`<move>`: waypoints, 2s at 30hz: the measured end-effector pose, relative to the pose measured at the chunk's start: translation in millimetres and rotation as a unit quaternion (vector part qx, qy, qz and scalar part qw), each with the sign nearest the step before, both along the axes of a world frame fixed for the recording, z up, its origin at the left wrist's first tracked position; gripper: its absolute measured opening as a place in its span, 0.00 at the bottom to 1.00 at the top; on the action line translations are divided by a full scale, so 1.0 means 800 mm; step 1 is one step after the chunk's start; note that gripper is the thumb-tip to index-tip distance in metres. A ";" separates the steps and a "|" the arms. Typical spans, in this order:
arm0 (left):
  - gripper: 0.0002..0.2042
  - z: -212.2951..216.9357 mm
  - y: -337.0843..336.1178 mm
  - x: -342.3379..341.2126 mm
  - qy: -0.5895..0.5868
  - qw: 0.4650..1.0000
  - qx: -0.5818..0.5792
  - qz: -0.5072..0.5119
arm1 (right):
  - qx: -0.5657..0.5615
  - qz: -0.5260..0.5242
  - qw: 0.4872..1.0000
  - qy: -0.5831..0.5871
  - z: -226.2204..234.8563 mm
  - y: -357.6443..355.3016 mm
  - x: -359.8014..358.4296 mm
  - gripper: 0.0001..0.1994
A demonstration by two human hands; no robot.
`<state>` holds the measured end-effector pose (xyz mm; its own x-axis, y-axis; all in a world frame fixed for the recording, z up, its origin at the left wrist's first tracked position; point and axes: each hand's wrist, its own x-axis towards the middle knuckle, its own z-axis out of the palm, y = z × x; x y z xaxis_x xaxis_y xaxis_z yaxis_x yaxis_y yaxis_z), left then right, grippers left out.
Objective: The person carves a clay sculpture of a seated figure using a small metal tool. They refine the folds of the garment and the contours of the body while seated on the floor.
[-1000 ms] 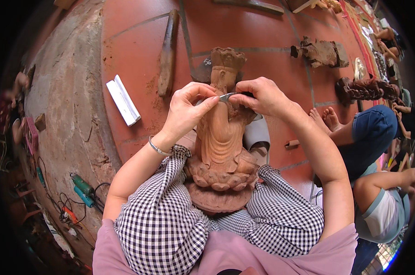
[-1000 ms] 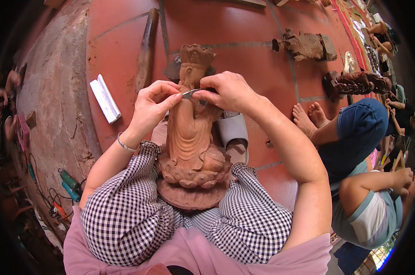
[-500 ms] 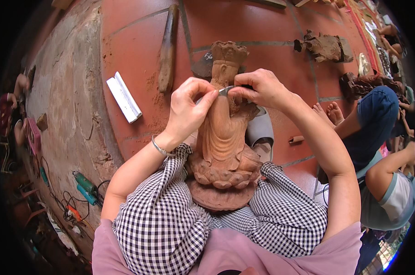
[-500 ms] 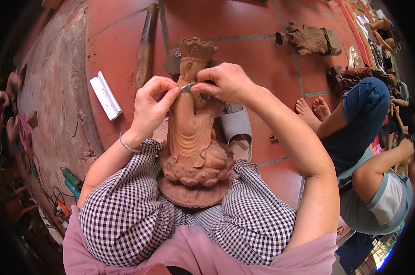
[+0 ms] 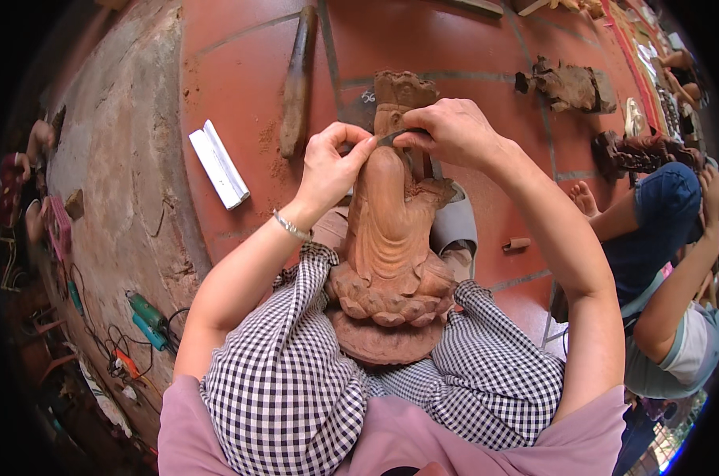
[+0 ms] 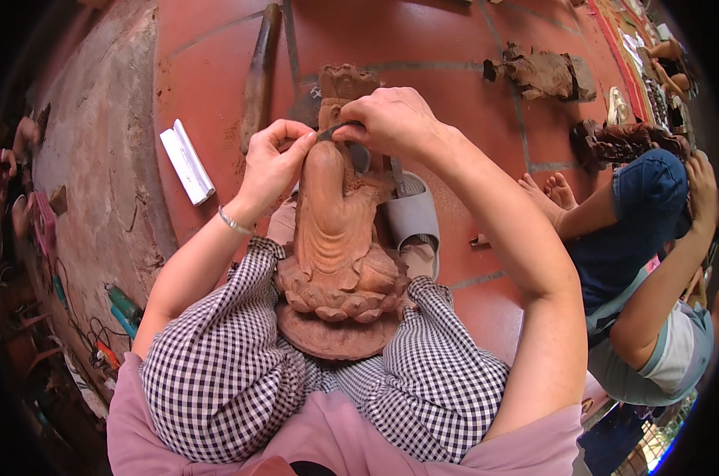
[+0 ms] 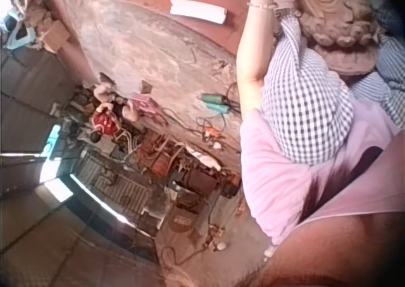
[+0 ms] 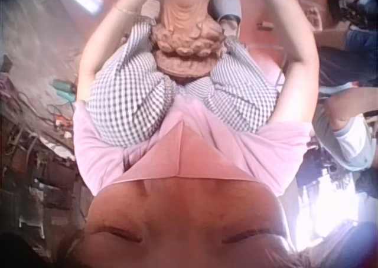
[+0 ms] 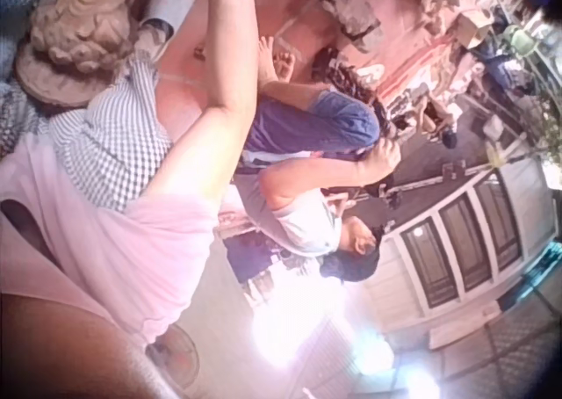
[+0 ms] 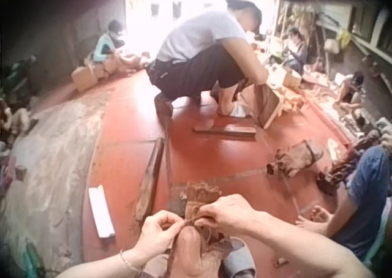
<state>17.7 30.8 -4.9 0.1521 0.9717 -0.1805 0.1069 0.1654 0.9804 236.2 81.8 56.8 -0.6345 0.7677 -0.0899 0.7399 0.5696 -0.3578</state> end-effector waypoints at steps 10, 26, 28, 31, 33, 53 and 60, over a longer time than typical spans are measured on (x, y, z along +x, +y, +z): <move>0.06 0.006 -0.033 -0.003 -0.016 0.995 0.096 0.031 | -0.063 0.057 0.996 -0.032 0.042 0.004 -0.005 0.17; 0.05 -0.021 -0.005 0.011 -0.136 0.988 -0.038 0.060 | -0.020 0.131 0.975 -0.177 0.062 0.044 -0.044 0.10; 0.04 -0.008 -0.029 0.010 -0.135 0.988 0.053 0.060 | 0.001 0.153 0.969 -0.193 0.083 0.032 -0.051 0.09; 0.04 -0.006 -0.049 0.006 -0.151 0.983 0.092 0.056 | 0.026 0.163 0.969 -0.185 0.091 0.009 -0.056 0.09; 0.05 -0.010 -0.045 0.006 -0.136 0.980 0.134 0.051 | 0.034 0.162 0.970 -0.180 0.090 0.009 -0.055 0.09; 0.06 0.010 -0.039 -0.004 -0.115 0.993 0.032 0.022 | -0.015 0.152 0.969 -0.193 0.085 0.018 -0.055 0.11; 0.07 0.004 -0.032 0.001 -0.054 0.991 0.119 0.017 | -0.012 0.157 0.972 -0.175 0.074 0.030 -0.049 0.11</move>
<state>18.4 5.0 -1.8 0.1254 0.9896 0.0704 -0.0027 -0.0707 0.9975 197.2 106.2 116.4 -0.7645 0.5366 -0.3572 0.6099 0.7816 -0.1312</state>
